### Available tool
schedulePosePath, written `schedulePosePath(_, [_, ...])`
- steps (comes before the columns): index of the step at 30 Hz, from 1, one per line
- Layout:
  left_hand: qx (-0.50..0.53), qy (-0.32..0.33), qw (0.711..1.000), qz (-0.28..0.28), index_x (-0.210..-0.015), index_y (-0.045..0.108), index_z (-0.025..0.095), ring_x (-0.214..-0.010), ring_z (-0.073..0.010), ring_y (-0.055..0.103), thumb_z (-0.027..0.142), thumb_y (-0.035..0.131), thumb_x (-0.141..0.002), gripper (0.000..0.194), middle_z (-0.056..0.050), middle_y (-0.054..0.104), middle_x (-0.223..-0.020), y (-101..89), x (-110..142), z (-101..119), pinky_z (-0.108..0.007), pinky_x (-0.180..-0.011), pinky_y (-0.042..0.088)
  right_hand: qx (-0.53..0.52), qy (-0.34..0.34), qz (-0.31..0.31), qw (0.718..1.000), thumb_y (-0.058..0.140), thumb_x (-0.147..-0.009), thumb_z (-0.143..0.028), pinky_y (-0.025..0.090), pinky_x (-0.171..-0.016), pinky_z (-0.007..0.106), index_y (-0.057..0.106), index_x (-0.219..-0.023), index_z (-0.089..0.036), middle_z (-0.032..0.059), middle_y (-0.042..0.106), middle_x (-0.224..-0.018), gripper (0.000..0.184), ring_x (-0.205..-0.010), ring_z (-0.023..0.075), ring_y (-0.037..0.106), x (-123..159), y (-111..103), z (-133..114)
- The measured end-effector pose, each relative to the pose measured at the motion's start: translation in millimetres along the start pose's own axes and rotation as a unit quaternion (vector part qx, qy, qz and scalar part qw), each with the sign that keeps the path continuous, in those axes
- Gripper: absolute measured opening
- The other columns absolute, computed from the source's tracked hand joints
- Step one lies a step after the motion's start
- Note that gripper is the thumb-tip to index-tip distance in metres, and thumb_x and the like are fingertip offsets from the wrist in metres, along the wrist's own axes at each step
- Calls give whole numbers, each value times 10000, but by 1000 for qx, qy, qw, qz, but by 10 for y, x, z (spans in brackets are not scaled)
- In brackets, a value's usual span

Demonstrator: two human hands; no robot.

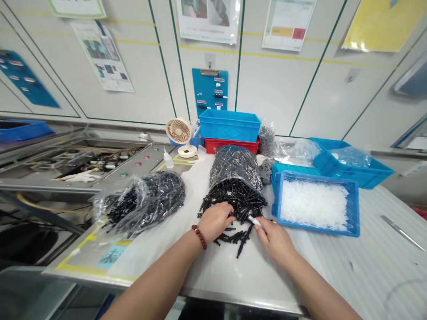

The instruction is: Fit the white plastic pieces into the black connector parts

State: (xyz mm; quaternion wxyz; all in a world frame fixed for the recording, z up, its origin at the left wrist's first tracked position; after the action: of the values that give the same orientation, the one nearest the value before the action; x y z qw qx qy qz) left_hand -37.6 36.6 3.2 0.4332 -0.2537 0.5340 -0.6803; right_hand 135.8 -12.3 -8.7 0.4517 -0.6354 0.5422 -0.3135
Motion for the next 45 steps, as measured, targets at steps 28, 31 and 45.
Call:
schedulePosePath(28, [285, 64, 956, -4, -847, 608, 150, -588, -99, 568, 166, 535, -809, 84, 14, 609, -677, -22, 25, 106, -171, -586, 416, 85, 16, -12, 996, 410, -837, -275, 179, -497, 242, 569, -694, -207, 3, 616, -630, 224, -574, 129, 519, 17, -6, -16])
schedulePosePath(31, [266, 87, 960, -16, -839, 619, 148, -573, -95, 565, 149, 539, -807, 86, 18, 613, -649, -15, 30, 138, -168, -590, 412, 97, 15, -26, 995, 419, -842, -280, 172, -498, 244, 572, -706, -208, 3, 629, -645, 217, -582, 130, 528, 19, 3, -33])
schedulePosePath(45, [317, 47, 943, -88, -843, 575, 144, -507, -87, 561, 151, 580, -788, 56, 46, 594, -548, 82, 70, 219, -140, -498, 374, 114, -3, -35, 993, 458, -847, -329, 179, -500, 248, 587, -697, -206, 6, 651, -679, 233, -589, 129, 552, 43, 31, -125])
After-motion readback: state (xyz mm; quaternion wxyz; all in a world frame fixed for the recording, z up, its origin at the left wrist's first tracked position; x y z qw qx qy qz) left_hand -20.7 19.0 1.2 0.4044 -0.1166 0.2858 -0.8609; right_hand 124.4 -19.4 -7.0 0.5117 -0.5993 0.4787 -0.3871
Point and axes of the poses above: each hand's wrist, its own x-axis away from the middle knuckle, its own y-axis out of the palm, z = x × y, the point moved 4 cm from there along -x, towards the middle knuckle
